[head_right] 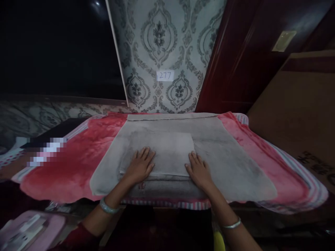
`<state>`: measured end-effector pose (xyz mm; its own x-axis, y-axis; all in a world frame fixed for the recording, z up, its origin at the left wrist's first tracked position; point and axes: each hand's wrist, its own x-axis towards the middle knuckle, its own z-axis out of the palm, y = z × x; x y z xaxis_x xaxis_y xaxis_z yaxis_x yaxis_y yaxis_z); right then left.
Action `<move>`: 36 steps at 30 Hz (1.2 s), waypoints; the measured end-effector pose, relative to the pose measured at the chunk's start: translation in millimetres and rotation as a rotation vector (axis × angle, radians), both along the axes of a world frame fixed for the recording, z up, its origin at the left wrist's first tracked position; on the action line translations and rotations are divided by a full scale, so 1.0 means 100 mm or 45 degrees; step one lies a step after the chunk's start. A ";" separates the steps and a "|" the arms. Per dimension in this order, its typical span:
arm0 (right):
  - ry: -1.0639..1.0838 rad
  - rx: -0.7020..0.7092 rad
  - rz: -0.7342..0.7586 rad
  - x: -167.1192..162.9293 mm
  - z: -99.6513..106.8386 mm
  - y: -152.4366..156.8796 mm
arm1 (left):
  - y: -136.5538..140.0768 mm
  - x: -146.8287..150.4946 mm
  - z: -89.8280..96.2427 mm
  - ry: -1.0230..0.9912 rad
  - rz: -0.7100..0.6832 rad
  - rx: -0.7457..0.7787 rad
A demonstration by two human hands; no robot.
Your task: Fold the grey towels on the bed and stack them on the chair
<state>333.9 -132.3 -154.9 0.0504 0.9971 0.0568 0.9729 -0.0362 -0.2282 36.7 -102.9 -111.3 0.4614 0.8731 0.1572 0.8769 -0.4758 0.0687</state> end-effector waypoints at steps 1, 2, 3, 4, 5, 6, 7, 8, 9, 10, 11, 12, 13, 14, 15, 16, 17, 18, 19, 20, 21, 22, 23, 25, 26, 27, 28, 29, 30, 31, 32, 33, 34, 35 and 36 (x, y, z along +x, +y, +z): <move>-0.008 -0.014 0.001 0.01 0.01 0.02 | -0.01 0.00 -0.01 -0.013 -0.004 0.000; -0.021 -0.021 0.003 0.03 0.03 0.04 | -0.02 0.00 -0.02 -0.024 -0.009 -0.003; -0.036 -0.018 0.009 0.03 0.04 0.07 | -0.03 0.00 -0.02 -0.034 -0.012 -0.010; -0.047 -0.003 0.024 0.03 0.06 0.11 | -0.04 -0.01 -0.02 -0.044 -0.015 -0.021; -0.052 0.023 0.049 0.00 0.09 0.16 | -0.05 -0.01 0.00 -0.054 -0.021 -0.040; -0.048 0.058 0.089 -0.05 0.12 0.23 | -0.05 -0.03 0.02 -0.067 -0.031 -0.064; -0.033 0.098 0.149 -0.14 0.17 0.30 | -0.04 -0.04 0.07 -0.084 -0.043 -0.088; -0.011 0.133 0.225 -0.25 0.22 0.40 | -0.03 -0.07 0.13 -0.104 -0.049 -0.100; 0.015 0.160 0.308 -0.39 0.29 0.50 | 0.01 -0.09 0.21 -0.125 -0.039 -0.095; 0.043 0.180 0.390 -0.56 0.37 0.62 | 0.06 -0.12 0.29 -0.141 -0.007 -0.071; 0.071 0.192 0.462 -0.74 0.45 0.74 | 0.13 -0.15 0.38 -0.148 0.053 -0.028; 0.097 0.203 0.517 -0.94 0.53 0.87 | 0.20 -0.17 0.45 -0.146 0.138 0.026; 0.117 0.212 0.554 -1.13 0.61 0.99 | 0.28 -0.19 0.51 -0.134 0.233 0.080; 0.123 0.211 0.574 -1.32 0.68 1.11 | 0.36 -0.19 0.54 -0.117 0.326 0.120; 0.118 0.209 0.585 -1.50 0.72 1.22 | 0.43 -0.19 0.53 -0.091 0.402 0.124; 0.104 0.206 0.590 -1.65 0.74 1.31 | 0.49 -0.18 0.50 -0.061 0.457 0.098; 0.081 0.202 0.597 -1.78 0.73 1.38 | 0.53 -0.16 0.44 -0.031 0.489 0.051; 0.057 0.200 0.606 -1.87 0.70 1.44 | 0.55 -0.15 0.36 0.000 0.500 -0.004; 0.034 0.199 0.617 -1.94 0.66 1.47 | 0.57 -0.13 0.28 0.027 0.501 -0.052; 0.016 0.196 0.629 -1.98 0.60 1.50 | 0.57 -0.12 0.20 0.052 0.499 -0.083; 0.003 0.191 0.639 -1.99 0.54 1.52 | 0.57 -0.12 0.14 0.072 0.495 -0.092; -0.004 0.186 0.643 -1.96 0.49 1.53 | 0.56 -0.12 0.09 0.088 0.493 -0.085; -0.006 0.180 0.635 -1.91 0.45 1.54 | 0.56 -0.12 0.07 0.101 0.490 -0.079; -0.015 0.156 0.578 -1.73 0.41 1.55 | 0.57 -0.14 0.06 0.117 0.478 -0.066; -0.025 0.140 0.530 -1.61 0.40 1.55 | 0.57 -0.14 0.07 0.120 0.472 -0.065; -0.040 0.126 0.473 -1.46 0.40 1.55 | 0.58 -0.14 0.09 0.122 0.466 -0.064; -0.061 0.116 0.412 -1.31 0.41 1.54 | 0.59 -0.14 0.10 0.124 0.462 -0.064; -0.084 0.110 0.351 -1.15 0.41 1.52 | 0.59 -0.14 0.10 0.127 0.461 -0.063; -0.108 0.109 0.292 -0.98 0.40 1.49 | 0.60 -0.14 0.11 0.130 0.462 -0.059; -0.128 0.109 0.234 -0.82 0.39 1.44 | 0.61 -0.14 0.10 0.132 0.463 -0.052; -0.142 0.108 0.176 -0.66 0.38 1.39 | 0.62 -0.14 0.10 0.132 0.461 -0.043; -0.149 0.102 0.119 -0.51 0.36 1.33 | 0.62 -0.14 0.09 0.131 0.458 -0.034; -0.146 0.088 0.065 -0.37 0.34 1.26 | 0.63 -0.14 0.08 0.130 0.453 -0.026; -0.134 0.063 0.014 -0.24 0.31 1.19 | 0.63 -0.14 0.08 0.127 0.446 -0.017; -0.116 0.029 -0.026 -0.12 0.30 1.12 | 0.64 -0.15 0.07 0.124 0.439 -0.010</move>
<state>322.2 -20.5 -125.3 0.0647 0.9943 0.0846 0.9888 -0.0524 -0.1399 22.1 -39.2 -103.9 0.1516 0.9812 0.1196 0.9884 -0.1502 -0.0205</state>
